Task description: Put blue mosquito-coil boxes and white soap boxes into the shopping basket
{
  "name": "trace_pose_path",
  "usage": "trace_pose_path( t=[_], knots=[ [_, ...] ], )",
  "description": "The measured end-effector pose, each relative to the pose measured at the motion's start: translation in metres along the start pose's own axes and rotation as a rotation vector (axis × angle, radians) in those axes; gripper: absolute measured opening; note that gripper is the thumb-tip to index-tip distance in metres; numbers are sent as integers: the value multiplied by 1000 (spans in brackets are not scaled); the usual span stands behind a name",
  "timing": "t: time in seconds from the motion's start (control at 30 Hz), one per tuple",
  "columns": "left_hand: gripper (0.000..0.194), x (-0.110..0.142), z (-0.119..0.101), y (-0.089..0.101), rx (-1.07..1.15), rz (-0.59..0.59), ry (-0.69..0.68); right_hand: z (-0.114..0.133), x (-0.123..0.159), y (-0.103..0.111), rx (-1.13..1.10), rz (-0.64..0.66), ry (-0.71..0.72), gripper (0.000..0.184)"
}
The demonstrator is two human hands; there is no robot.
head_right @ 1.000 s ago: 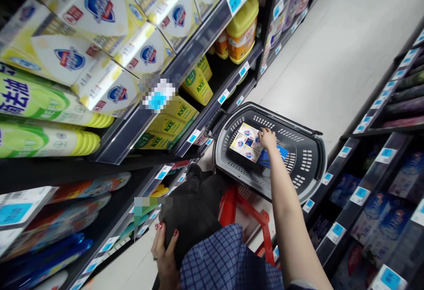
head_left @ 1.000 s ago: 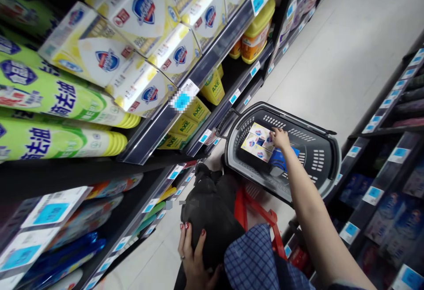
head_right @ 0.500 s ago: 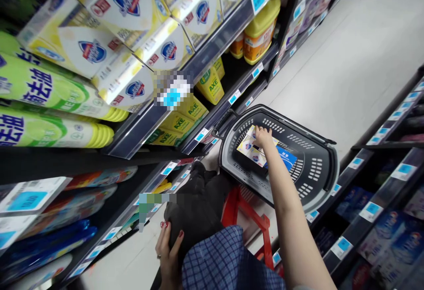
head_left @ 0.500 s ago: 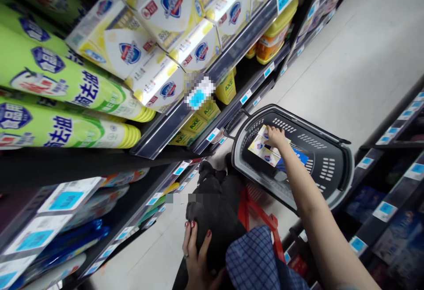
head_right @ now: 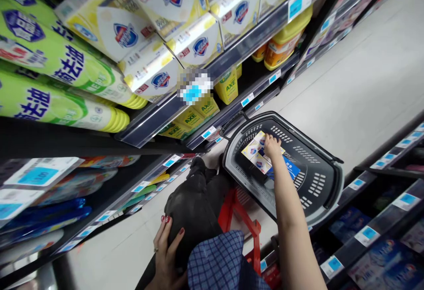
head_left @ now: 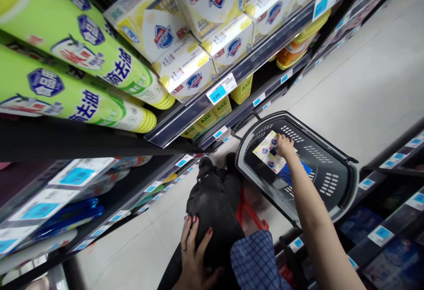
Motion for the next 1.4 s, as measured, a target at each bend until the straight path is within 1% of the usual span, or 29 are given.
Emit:
trace_pose_path(
  t=[0.1, 0.2, 0.37, 0.43, 0.5, 0.57, 0.63, 0.7, 0.77, 0.83, 0.93, 1.0, 1.07, 1.13, 1.17, 1.2, 1.23, 1.27, 1.33, 1.37, 1.4],
  knots=[
    [68, 1, 0, -1, 6, 10, 0, 1, 0, 0, -4, 16, -5, 71],
    [68, 4, 1, -2, 13, 17, 22, 2, 0, 0, -6, 35, -12, 76],
    [68, 7, 2, -3, 21, 28, 17, -6, -1, 1, -19, 88, -37, 80],
    [68, 6, 1, -3, 22, 42, 20, -8, 1, 5, -24, 61, -62, 85],
    [68, 5, 0, -3, 31, 42, 30, -2, 6, 11, -27, -23, -80, 89],
    [68, 4, -1, -4, 42, 28, 42, 15, 17, 14, -22, -121, -34, 89],
    [67, 4, -2, -4, 57, 10, 54, 40, 31, 12, 19, -187, 76, 83],
    [67, 3, -1, -5, 68, 2, 64, 64, 45, 4, 90, -217, 217, 71],
    [67, 3, 1, -5, 77, 3, 72, 80, 54, -7, 157, -205, 331, 58],
    [67, 4, 2, -4, 86, 6, 81, 86, 56, -18, 199, -167, 389, 52],
    [68, 5, 3, -3, 93, -1, 75, 84, 53, -27, 232, -135, 391, 50],
    [66, 7, 3, -3, 82, -11, 78, 83, 54, -29, 227, -131, 386, 50],
    [65, 9, 4, -5, 56, -24, 89, 83, 57, -24, 178, -161, 364, 50],
    [64, 11, 7, -10, 23, -47, 83, 84, 58, -8, 62, -267, 303, 49],
    [64, 12, 8, -12, -1, -71, 62, 84, 58, 7, -25, -352, 268, 48],
    [66, 12, 9, -14, -28, -103, 32, 84, 58, 28, -130, -452, 238, 46],
    [68, 12, 11, -16, -58, -138, 0, 85, 57, 54, -240, -560, 219, 45],
    [70, 11, 12, -17, -88, -168, -32, 88, 58, 85, -342, -664, 210, 44],
    [74, 10, 13, -19, -141, -199, -76, 101, 60, 157, -489, -827, 237, 40],
    [76, 9, 13, -19, -159, -201, -87, 112, 61, 196, -520, -871, 273, 38],
    [76, 8, 13, -17, -174, -201, -96, 127, 63, 235, -535, -894, 343, 36]
  ],
)
Point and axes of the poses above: each hand's wrist, its own x-axis away from the middle knuckle, its own y-axis out of the back of the hand, z = x × y, the point moved 4 cm from there along -x, towards the middle knuckle, and after that the axes turned 8 degrees about -z, right-handed, at the moved point
